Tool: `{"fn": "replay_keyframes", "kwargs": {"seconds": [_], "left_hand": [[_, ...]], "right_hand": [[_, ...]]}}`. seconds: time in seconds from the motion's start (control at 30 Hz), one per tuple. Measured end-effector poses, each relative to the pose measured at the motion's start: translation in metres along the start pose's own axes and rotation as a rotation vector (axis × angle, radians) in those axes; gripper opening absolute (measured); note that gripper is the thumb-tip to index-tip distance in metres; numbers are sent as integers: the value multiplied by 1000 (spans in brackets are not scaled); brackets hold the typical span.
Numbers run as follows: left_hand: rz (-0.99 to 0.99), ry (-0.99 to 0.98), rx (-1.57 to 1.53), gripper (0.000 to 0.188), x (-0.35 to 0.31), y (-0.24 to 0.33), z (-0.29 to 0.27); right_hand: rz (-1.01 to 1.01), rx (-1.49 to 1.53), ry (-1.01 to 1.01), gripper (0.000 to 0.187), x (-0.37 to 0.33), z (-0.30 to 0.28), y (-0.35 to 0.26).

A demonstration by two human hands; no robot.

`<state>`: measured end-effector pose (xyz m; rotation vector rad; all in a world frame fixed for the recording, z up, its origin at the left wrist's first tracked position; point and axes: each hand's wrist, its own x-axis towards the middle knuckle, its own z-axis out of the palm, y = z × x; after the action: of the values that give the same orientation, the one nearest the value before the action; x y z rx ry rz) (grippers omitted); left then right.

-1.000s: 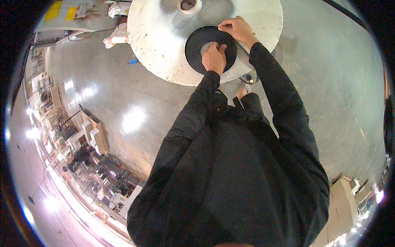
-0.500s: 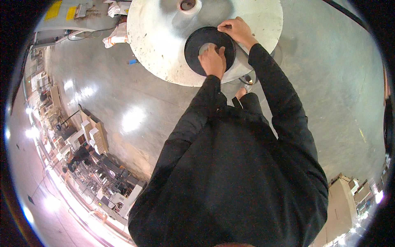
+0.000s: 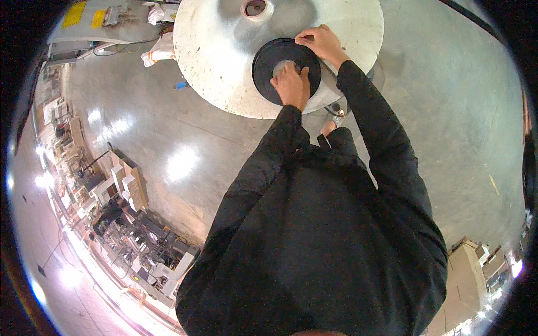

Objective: The person picks up a roll of edge banding, places it on a rotating turntable, feeds the end through a guide, and then moves to the side to pick up a circular object.

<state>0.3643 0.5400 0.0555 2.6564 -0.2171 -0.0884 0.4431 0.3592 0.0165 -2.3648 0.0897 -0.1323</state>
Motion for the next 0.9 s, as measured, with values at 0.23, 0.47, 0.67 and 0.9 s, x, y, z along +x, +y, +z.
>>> {"fn": "replay_keyframes", "kwargs": {"seconds": [0.23, 0.47, 0.67, 0.9], "left_hand": [[729, -172, 270, 23, -3, -86, -47], [-24, -24, 28, 51, 11, -30, -26], [-54, 71, -142, 62, 10, -1, 23], [596, -301, 137, 44, 31, -73, -49]], "right_hand": [[16, 32, 10, 28, -5, 5, 8], [17, -8, -5, 27, -5, -6, -8], [-10, -33, -91, 29, 4, -8, 7], [50, -5, -190, 28, 6, -9, 3]]}}
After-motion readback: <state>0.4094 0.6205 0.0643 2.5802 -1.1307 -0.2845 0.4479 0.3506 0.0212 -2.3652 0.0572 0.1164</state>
